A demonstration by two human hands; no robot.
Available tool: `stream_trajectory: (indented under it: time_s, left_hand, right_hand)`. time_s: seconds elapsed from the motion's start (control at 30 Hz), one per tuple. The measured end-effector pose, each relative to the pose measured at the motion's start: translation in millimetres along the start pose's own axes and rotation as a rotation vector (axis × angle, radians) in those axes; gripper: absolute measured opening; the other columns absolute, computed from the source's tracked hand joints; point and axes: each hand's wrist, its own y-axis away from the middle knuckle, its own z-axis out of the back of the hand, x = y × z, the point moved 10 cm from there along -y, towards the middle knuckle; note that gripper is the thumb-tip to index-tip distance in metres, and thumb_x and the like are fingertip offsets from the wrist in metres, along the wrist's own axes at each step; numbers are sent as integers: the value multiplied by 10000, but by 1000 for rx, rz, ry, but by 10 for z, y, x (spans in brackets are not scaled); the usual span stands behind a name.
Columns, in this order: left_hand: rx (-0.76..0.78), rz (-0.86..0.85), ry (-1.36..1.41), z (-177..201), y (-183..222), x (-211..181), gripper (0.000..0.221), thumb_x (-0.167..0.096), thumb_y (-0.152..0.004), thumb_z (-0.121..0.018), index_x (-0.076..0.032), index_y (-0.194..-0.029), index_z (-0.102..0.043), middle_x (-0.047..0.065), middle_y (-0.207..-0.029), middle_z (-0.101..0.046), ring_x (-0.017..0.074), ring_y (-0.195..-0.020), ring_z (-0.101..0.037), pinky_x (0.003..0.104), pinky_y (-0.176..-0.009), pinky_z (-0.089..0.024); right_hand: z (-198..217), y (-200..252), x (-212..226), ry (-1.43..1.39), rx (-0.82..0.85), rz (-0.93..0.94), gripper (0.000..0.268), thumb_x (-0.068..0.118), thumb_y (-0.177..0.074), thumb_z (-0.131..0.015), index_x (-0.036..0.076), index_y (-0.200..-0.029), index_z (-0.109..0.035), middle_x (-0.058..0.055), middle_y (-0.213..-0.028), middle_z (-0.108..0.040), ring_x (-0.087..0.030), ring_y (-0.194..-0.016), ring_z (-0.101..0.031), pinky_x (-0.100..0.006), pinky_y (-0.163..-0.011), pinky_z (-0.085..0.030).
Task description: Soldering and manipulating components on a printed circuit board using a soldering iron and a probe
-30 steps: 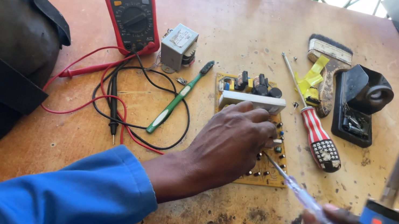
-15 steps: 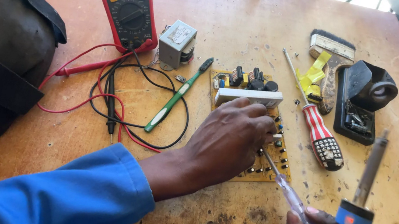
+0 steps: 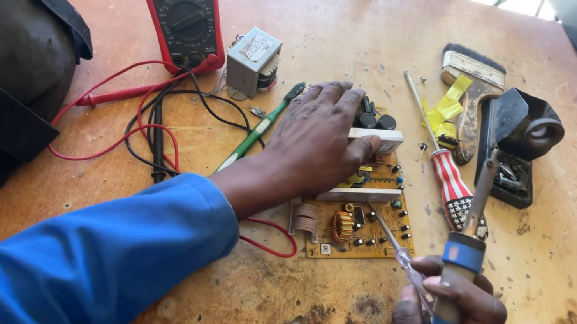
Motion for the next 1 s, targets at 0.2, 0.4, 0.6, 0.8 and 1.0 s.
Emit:
stream_trajectory:
  time_s: [0.2, 0.4, 0.6, 0.8, 1.0]
  left_hand:
    - [79, 45, 29, -138, -89, 115, 533, -514, -844, -681, -87, -1157, -616, 195, -1175, -584, 408, -1085, -553, 507, -943, -449]
    - [-5, 2, 99, -150, -61, 151, 497, -397, -807, -668, -74, -1179, -601, 195, -1160, -561, 407, -1049, -529, 512, -943, -427]
    - [-10, 2, 125, -145, -66, 153, 590, -393, -804, -686, -60, -1283, -594, 193, -1181, -562, 396, -1074, -527, 494, -969, -422]
    - [-20, -21, 108, -140, -72, 160, 625, -406, -802, -719, -50, -1302, -600, 180, -1177, -565, 388, -1073, -533, 482, -971, -425]
    - [-8, -18, 114, -141, -41, 156, 529, -391, -814, -696, -66, -1221, -608, 189, -1169, -551, 401, -1063, -527, 507, -951, -430]
  right_hand:
    - [-67, -86, 143, 37, 0, -67, 267, 120, -969, -631, 142, -1131, -420, -107, -1186, -677, -195, -1032, -727, -284, -845, -526]
    - [-130, -70, 261, 110, -53, -62, 132, 136, -1021, -594, 122, -1095, -485, -107, -1137, -663, -214, -1035, -691, -310, -903, -485]
    - [-194, 2, 233, 72, -35, -140, 166, -6, -968, -590, 125, -1066, -558, -136, -1180, -648, -218, -1032, -692, -279, -829, -478]
    - [-247, 184, -253, -347, -137, -594, 91, 130, -886, -574, 145, -829, -643, -89, -1177, -664, -155, -732, -557, -239, -524, -334]
    - [-165, -237, 181, -35, 77, -198, 77, 87, -952, -597, 134, -1003, -564, -92, -1147, -695, -176, -915, -669, -280, -805, -444]
